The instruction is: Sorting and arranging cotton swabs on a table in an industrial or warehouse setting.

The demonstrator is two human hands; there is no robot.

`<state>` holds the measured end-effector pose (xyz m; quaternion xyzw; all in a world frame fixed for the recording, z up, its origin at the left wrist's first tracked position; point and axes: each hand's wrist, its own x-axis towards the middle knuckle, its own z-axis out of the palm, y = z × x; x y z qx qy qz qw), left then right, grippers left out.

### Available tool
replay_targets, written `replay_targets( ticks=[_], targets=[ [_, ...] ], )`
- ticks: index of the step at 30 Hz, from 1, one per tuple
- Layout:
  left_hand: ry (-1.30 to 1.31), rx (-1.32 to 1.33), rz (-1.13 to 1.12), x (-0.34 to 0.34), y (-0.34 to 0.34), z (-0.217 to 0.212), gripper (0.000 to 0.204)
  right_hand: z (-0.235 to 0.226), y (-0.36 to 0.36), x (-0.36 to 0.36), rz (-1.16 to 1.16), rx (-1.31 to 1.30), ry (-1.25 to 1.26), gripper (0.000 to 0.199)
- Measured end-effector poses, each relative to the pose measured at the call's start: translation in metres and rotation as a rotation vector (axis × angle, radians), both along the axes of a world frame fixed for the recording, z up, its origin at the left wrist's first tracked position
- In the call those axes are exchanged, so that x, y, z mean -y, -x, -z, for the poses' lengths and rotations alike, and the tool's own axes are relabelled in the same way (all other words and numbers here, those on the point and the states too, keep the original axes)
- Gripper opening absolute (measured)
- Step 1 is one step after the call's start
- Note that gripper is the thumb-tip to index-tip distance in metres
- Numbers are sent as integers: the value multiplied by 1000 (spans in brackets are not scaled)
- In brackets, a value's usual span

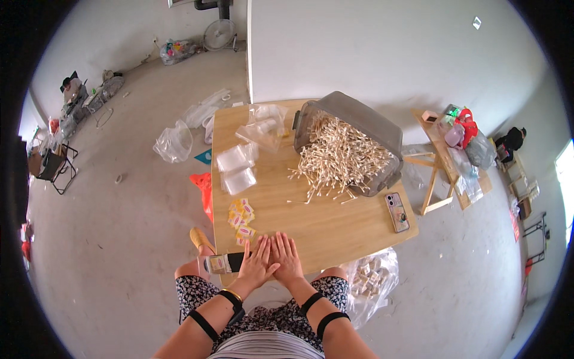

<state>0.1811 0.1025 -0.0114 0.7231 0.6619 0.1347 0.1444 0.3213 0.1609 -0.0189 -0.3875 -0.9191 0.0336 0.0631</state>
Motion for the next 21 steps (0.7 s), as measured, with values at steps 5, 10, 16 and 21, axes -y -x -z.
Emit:
replay_targets(
  ticks=[5,10,16,21],
  targets=[
    [-24,59,-112,5,17,-17,80,1,0,1,16,-99,69,75],
    [-192,174,-626,48,75,-10,63,-9,-2,3,32,-12,92,79],
    [15,702,-981,86,125,40,64,-6,36,35,-76,55,114,83],
    [-210,776,-1152,72,109,49,52,-5,63,52,-151,-63,127,80]
  ],
)
